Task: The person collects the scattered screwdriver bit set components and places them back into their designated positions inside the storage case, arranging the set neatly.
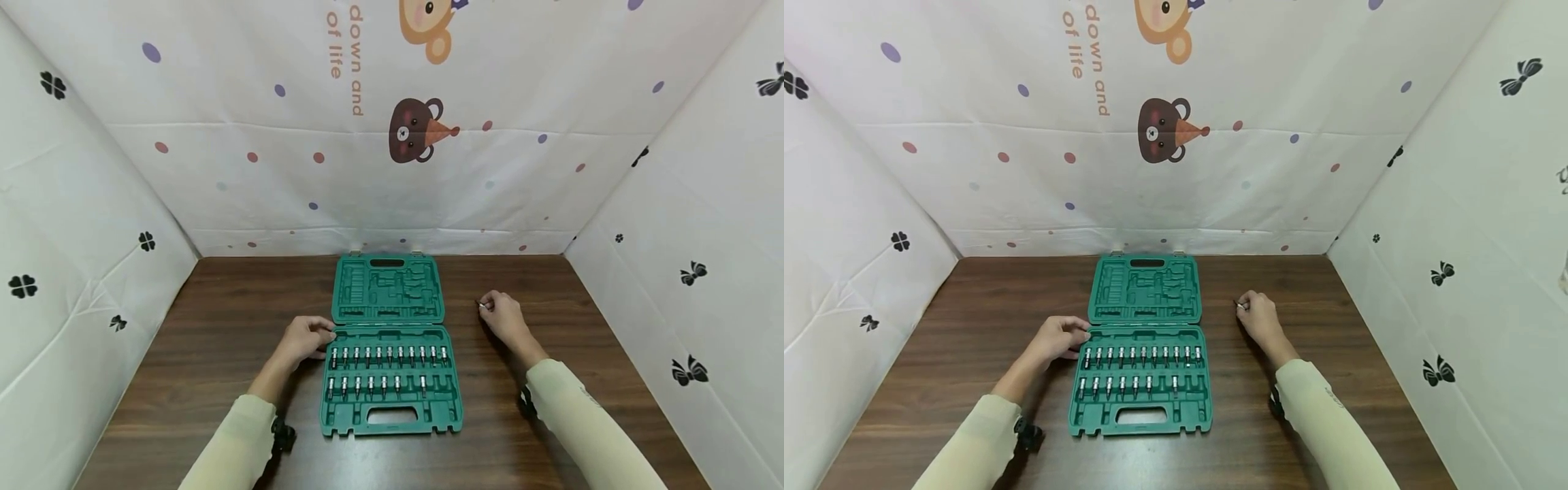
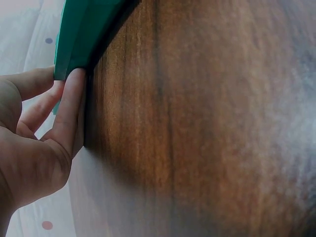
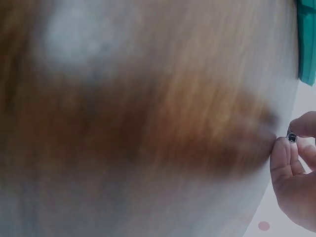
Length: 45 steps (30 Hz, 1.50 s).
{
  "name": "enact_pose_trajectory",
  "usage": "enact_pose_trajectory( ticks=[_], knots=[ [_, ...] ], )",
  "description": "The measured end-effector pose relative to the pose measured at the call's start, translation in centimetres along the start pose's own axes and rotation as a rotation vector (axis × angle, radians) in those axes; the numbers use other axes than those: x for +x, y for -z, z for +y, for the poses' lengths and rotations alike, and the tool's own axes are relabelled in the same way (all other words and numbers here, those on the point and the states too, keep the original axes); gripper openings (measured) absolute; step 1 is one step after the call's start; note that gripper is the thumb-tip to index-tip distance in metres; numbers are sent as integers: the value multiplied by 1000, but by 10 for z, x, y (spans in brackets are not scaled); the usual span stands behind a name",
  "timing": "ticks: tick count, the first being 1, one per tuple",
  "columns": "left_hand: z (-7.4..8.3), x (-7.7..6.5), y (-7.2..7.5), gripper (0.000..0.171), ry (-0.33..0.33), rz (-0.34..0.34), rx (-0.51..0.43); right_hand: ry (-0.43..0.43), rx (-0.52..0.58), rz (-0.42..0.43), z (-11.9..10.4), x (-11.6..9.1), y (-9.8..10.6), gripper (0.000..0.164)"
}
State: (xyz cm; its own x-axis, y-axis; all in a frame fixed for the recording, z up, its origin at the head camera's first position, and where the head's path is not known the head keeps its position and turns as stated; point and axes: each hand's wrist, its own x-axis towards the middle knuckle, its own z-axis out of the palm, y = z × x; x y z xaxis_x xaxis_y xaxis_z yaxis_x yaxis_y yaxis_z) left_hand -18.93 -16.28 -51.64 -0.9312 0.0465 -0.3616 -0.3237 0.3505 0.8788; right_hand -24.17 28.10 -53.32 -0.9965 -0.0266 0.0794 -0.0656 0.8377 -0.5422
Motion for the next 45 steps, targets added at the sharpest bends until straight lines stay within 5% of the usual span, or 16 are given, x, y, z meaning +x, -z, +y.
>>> enact_pose_trajectory(
  ticks=[14,45],
  knots=[
    [2,-1,2,21,2,-15,0,-12,118,53,-11,-11,10,8],
    [3,1,4,21,-1,-26,7,78,359,-208,-72,-51,22,11]
  ],
)
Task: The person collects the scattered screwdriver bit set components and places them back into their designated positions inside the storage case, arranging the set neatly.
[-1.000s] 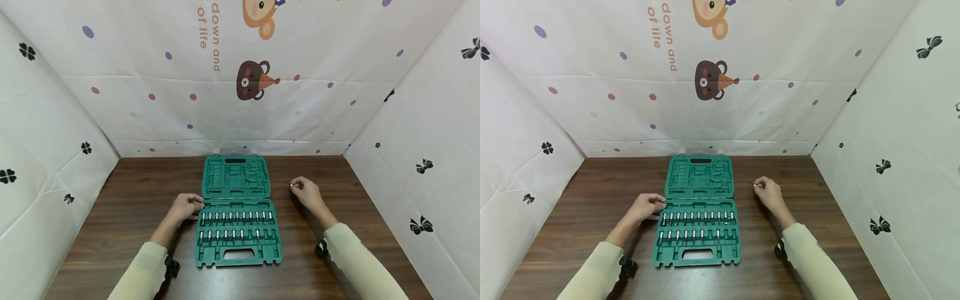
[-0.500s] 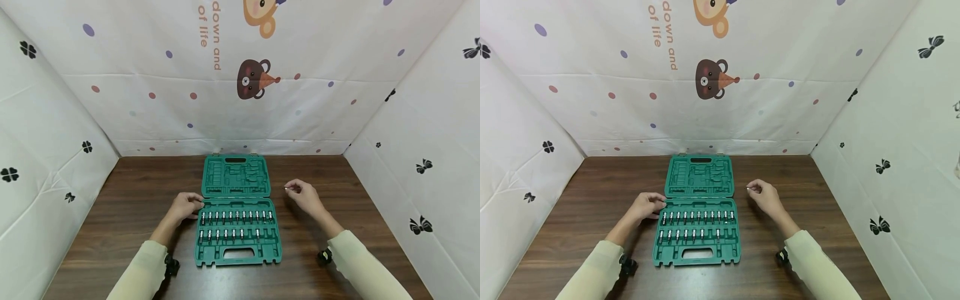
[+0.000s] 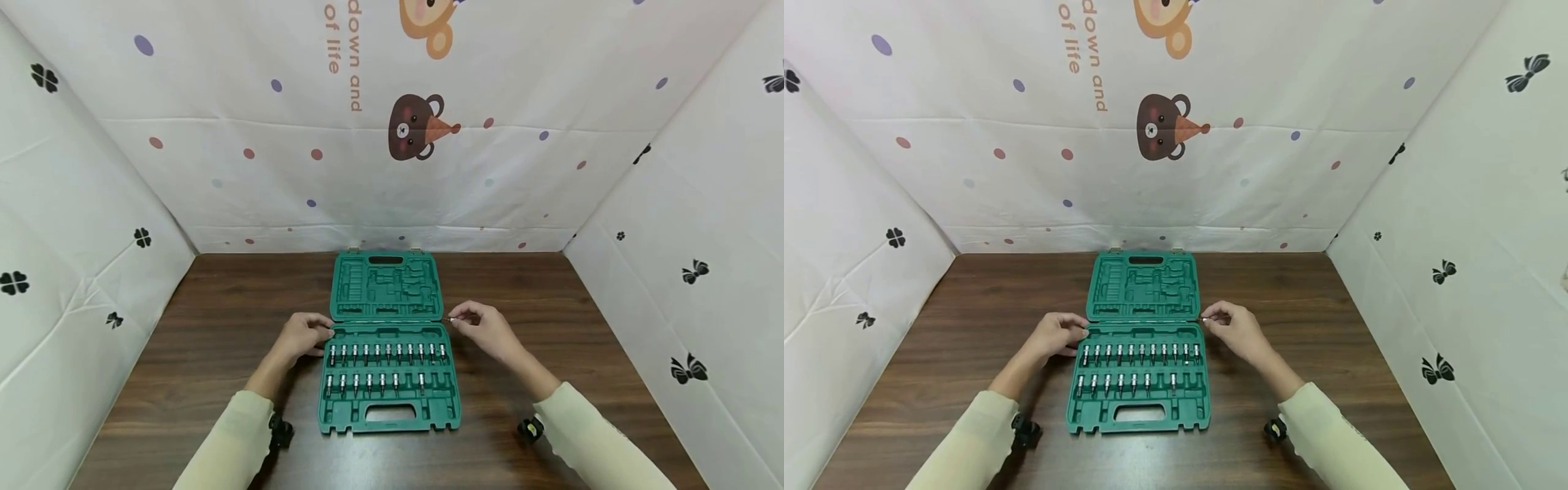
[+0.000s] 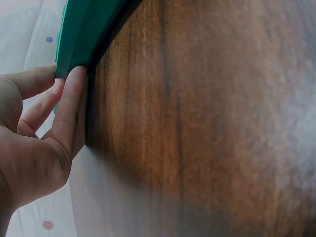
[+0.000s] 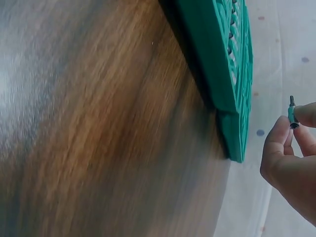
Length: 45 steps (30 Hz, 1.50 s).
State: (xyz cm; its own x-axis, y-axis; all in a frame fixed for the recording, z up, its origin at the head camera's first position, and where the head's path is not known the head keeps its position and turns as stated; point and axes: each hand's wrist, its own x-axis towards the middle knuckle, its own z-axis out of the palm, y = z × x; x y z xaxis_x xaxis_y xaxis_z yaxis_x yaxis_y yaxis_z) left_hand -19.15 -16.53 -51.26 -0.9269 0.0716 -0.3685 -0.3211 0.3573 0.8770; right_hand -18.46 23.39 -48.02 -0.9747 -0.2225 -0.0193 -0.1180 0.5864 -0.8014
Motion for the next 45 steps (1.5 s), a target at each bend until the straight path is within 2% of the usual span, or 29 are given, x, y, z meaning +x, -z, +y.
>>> enact_pose_trajectory(
  ticks=[4,12,24,30,45],
  knots=[
    [0,1,0,21,-1,9,4,21,46,-52,-4,-2,-4,10],
    [0,3,-1,19,16,10,9,101,122,-222,-13,-7,-18,13],
    [1,3,0,21,12,3,3,206,17,-347,-29,-12,-33,10],
    [1,3,0,20,13,1,2,225,-49,-434,-35,-14,-40,8],
    [1,3,0,19,17,4,-2,306,-139,-522,-41,-13,-54,4]
  ],
)
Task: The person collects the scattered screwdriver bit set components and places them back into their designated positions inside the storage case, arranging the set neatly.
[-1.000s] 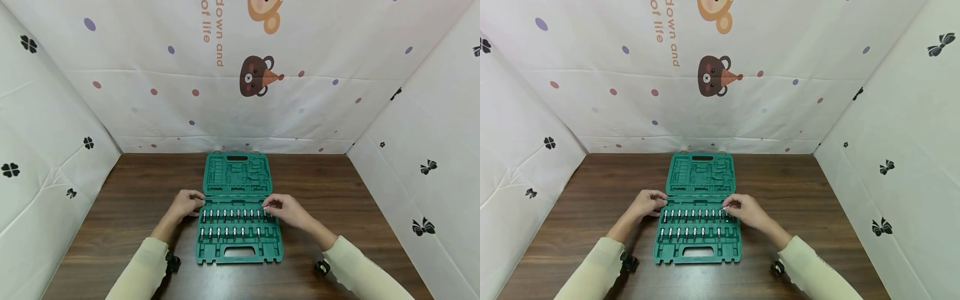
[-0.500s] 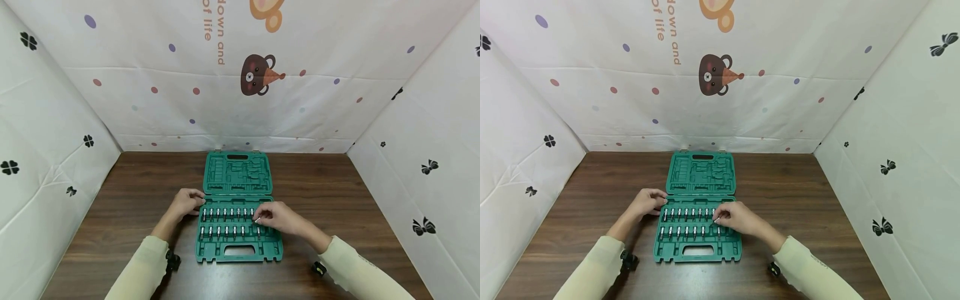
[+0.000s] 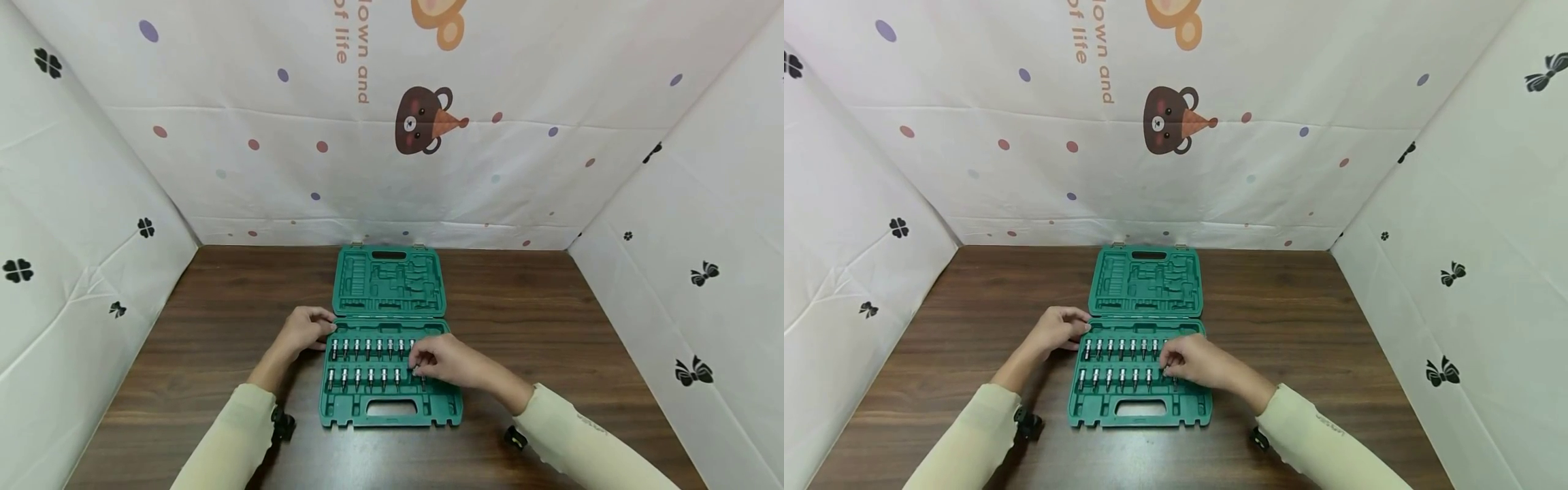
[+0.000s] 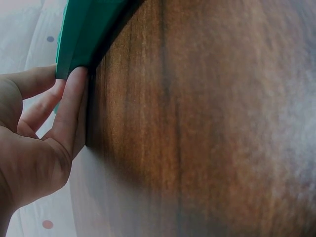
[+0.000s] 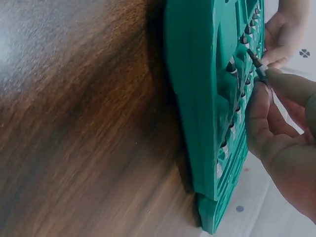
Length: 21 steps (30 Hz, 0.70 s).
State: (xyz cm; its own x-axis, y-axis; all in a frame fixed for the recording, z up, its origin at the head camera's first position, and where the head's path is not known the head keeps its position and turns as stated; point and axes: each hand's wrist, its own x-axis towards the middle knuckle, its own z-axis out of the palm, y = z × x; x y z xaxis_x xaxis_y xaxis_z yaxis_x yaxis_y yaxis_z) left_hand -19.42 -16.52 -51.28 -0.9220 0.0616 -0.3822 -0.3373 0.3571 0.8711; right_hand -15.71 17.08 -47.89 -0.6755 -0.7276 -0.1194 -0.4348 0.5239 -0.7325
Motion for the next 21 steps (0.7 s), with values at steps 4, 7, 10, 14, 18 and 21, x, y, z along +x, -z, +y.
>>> enact_pose_trajectory(
  ticks=[4,7,10,14,18,21],
  knots=[
    [0,0,0,20,3,-2,-1,-19,-40,-27,-3,2,-3,5],
    [1,0,0,19,4,2,-1,-16,-71,-25,-6,3,-5,6],
    [2,0,0,19,-1,2,2,4,-117,-12,-7,4,-7,7],
    [2,0,0,20,0,-1,1,21,-172,7,-9,4,-12,6],
    [1,0,0,20,2,-3,-1,28,-191,34,-11,3,-16,6],
    [1,-1,0,21,-3,-4,-2,31,-211,58,-11,4,-18,5]
  ],
)
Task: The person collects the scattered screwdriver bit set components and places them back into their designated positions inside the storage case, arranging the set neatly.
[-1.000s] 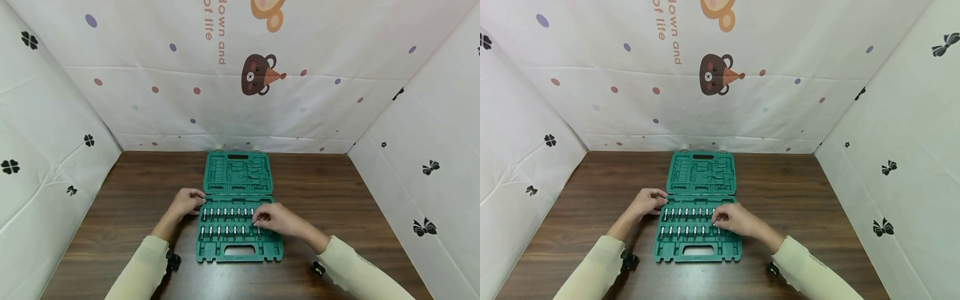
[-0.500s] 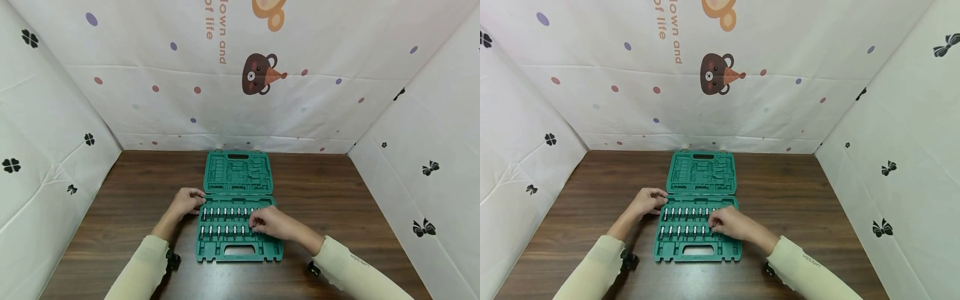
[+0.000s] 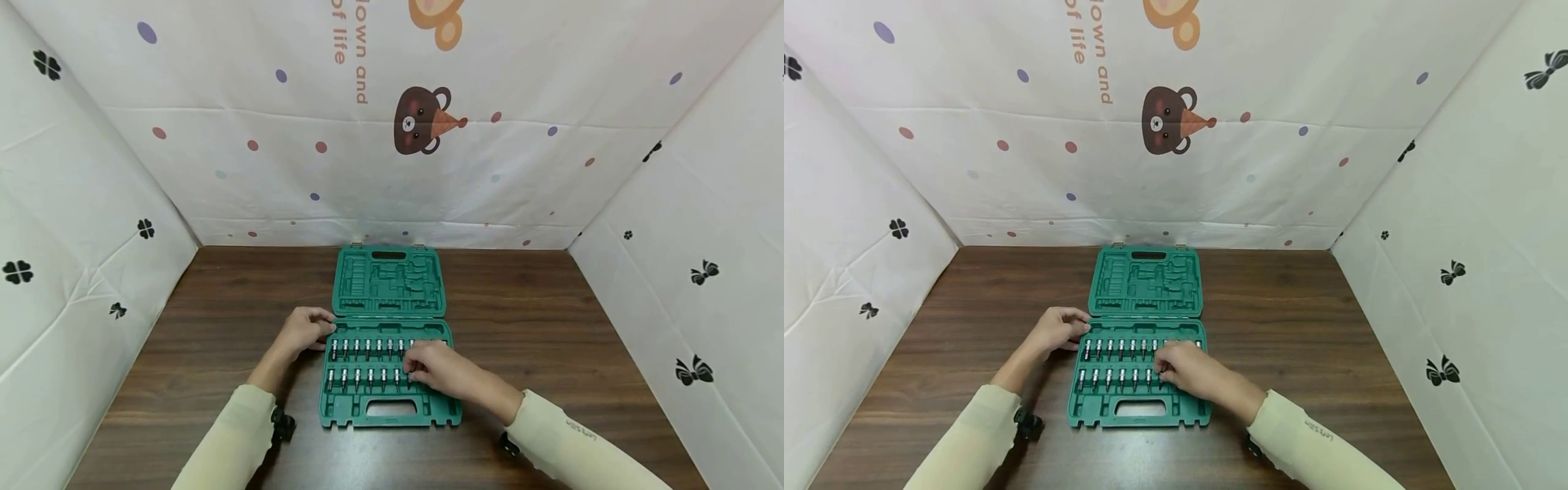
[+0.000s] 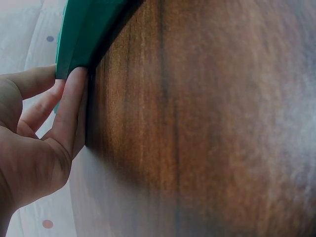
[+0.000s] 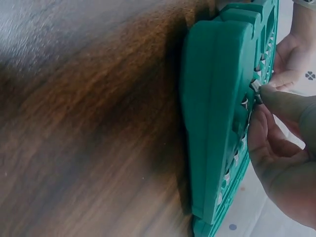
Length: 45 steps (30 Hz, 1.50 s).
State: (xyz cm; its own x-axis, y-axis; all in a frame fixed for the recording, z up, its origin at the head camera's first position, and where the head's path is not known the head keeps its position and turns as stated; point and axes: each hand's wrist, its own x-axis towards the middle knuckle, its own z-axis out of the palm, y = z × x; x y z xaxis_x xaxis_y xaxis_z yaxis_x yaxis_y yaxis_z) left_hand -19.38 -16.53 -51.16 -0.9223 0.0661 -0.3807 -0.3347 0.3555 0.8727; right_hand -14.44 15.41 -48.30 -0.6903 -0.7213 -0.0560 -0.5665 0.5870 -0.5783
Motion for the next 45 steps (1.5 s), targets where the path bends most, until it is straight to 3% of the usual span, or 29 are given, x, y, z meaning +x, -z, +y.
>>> enact_pose_trajectory(
  ticks=[14,25,34,45],
  knots=[
    [0,0,0,21,1,-4,-2,-79,-57,34,-3,10,0,15],
    [-1,1,-2,21,-2,-2,-1,-76,-70,10,-1,15,3,21],
    [-2,1,-2,21,-5,10,14,-114,-34,-18,4,20,2,20],
    [-5,0,-2,21,-30,19,26,-101,29,32,7,14,-2,14]
  ],
)
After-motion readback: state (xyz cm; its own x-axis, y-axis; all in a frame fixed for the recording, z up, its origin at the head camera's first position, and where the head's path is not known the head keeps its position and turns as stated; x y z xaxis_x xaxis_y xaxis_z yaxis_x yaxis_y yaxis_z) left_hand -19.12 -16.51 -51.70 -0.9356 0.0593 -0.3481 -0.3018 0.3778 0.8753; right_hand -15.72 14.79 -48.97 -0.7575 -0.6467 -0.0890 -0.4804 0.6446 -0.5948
